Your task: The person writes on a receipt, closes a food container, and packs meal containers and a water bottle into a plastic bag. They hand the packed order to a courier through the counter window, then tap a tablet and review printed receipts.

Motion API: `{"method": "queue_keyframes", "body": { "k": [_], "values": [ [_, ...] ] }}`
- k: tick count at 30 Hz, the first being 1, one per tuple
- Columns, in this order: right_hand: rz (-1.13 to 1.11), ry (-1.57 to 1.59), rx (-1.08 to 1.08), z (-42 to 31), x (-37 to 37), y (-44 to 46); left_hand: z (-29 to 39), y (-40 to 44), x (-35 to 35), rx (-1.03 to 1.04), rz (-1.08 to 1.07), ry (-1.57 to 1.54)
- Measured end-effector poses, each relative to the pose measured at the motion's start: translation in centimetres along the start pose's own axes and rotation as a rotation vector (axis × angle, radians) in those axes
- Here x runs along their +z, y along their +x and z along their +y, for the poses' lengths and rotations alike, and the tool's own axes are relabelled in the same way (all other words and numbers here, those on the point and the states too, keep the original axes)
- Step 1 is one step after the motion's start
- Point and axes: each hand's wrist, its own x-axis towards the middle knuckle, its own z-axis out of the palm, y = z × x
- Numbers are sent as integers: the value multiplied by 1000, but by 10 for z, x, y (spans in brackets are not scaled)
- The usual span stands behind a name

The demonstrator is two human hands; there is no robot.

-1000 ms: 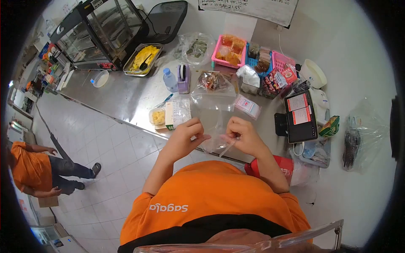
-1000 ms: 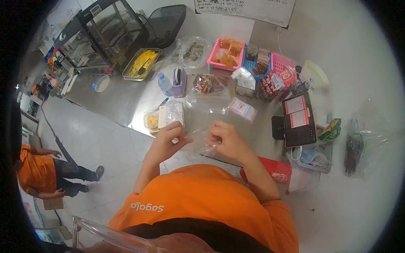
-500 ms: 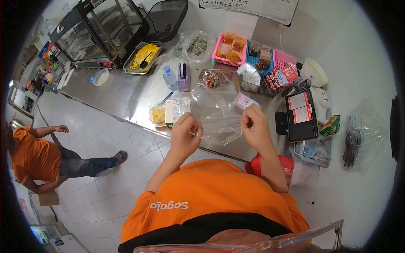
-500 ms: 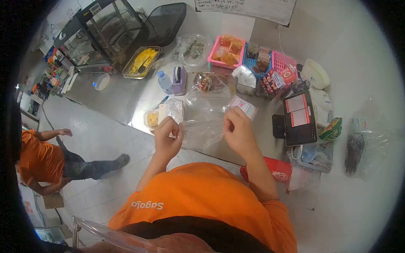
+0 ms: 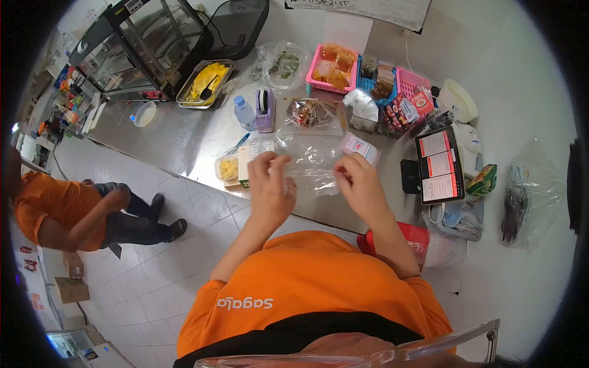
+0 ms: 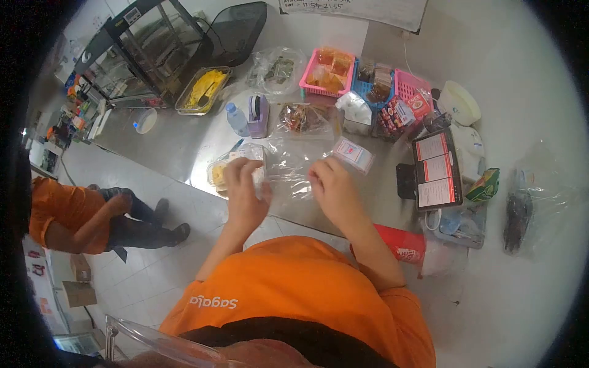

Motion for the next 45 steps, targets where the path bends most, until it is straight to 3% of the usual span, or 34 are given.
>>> {"method": "queue_keyframes", "body": {
  "k": [3, 4, 6, 7, 10, 13, 16, 19, 22, 25, 28, 31, 34, 40, 42, 45],
  "values": [
    [-58, -13, -141, -8, 7, 2, 17, 2, 2, 143, -152, -41],
    [-98, 2, -172, -11, 9, 1, 12, -2, 5, 89, -186, -99],
    [-113, 82, -105, -15, 9, -2, -3, -9, 10, -3, -259, -226],
    [-109, 116, -65, -16, 6, -4, -4, -9, 12, 4, -111, -190],
    [-145, 227, 53, -2, 7, -16, -3, -11, 8, -104, -135, -197],
    [-44, 221, 106, 9, 9, -26, 8, -9, 11, -87, -205, -100],
    [75, 259, 105, 8, 7, -32, 7, -16, 20, 83, -350, -174],
    [323, 736, -36, 8, 25, -46, 5, -24, 28, 50, -279, -277],
    [404, 985, -53, -4, 37, -51, 10, -24, 32, -6, -235, -357],
    [363, 865, 56, -7, 36, -59, 13, -25, 37, 14, -250, -413],
    [138, 852, 66, 5, 22, -68, 21, -22, 37, -13, -274, -436],
    [324, 944, 170, 10, 16, -71, 25, -21, 37, -39, -278, -464],
    [443, 908, 75, 12, 26, -68, 32, -25, 40, -46, -277, -500],
    [278, 593, 218, -1, 17, -73, 21, -30, 47, -50, -296, -494],
    [248, 509, 172, 4, 15, -74, 20, -26, 47, -13, -249, -478],
    [227, 394, 244, 10, 4, -79, 16, -24, 43, -182, -281, -519]
  ]
}}
